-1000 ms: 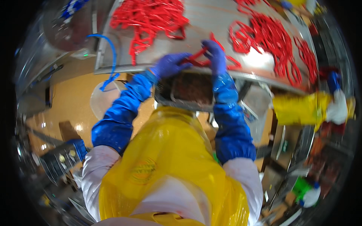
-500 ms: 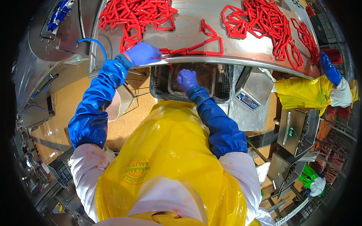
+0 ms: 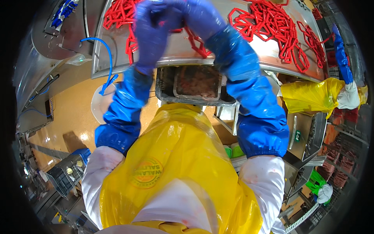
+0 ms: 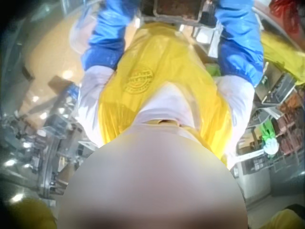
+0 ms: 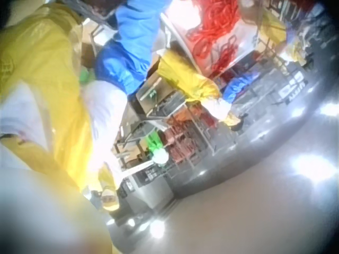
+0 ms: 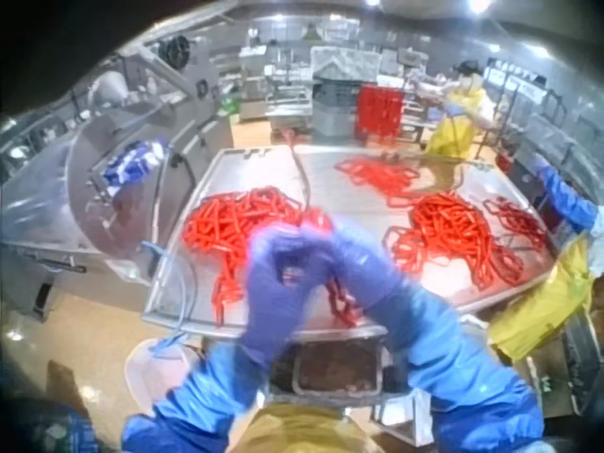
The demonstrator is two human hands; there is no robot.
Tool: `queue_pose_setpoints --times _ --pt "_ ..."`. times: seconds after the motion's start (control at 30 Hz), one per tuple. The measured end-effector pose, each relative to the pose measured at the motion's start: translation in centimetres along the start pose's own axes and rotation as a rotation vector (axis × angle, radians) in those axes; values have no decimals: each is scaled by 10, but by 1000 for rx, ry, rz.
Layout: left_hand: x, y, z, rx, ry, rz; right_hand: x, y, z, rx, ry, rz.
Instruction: The person repeatedly picks red plastic frames from a metal table, links them together by hand, and places the assembled chains into a container below. The process is continuous and repetitive throughout the clip.
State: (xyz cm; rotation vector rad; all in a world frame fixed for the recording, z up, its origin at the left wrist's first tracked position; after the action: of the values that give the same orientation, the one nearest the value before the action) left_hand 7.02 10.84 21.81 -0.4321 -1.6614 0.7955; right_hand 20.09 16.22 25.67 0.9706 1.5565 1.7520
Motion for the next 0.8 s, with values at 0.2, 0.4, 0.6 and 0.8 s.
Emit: queue_pose_setpoints --times 0.2,0.4,0.6,0.8 --pt "-86 50 -89 158 344 -29 -19 107 30 289 -3 -85" --pt "-210 87 -13 562 631 -73 -51 127 224 399 196 120" --pt "-206 34 0 -242 677 1166 -131 35 173 81 -704 -34" --pt "-178 54 -53 -799 566 1323 -235 -134 76 -401 247 -398"
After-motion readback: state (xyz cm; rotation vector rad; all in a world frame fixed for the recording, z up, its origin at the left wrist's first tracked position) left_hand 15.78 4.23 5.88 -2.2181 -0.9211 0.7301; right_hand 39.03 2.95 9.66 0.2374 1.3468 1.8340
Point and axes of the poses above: each hand's wrist, its own x-axis towards the middle knuckle, its own z-axis out of the back of the hand, y = z × x, the point moved 1 cm from there along x, towards the middle knuckle, and after that the axes turned 1 degree about x, right-handed, at the moved point
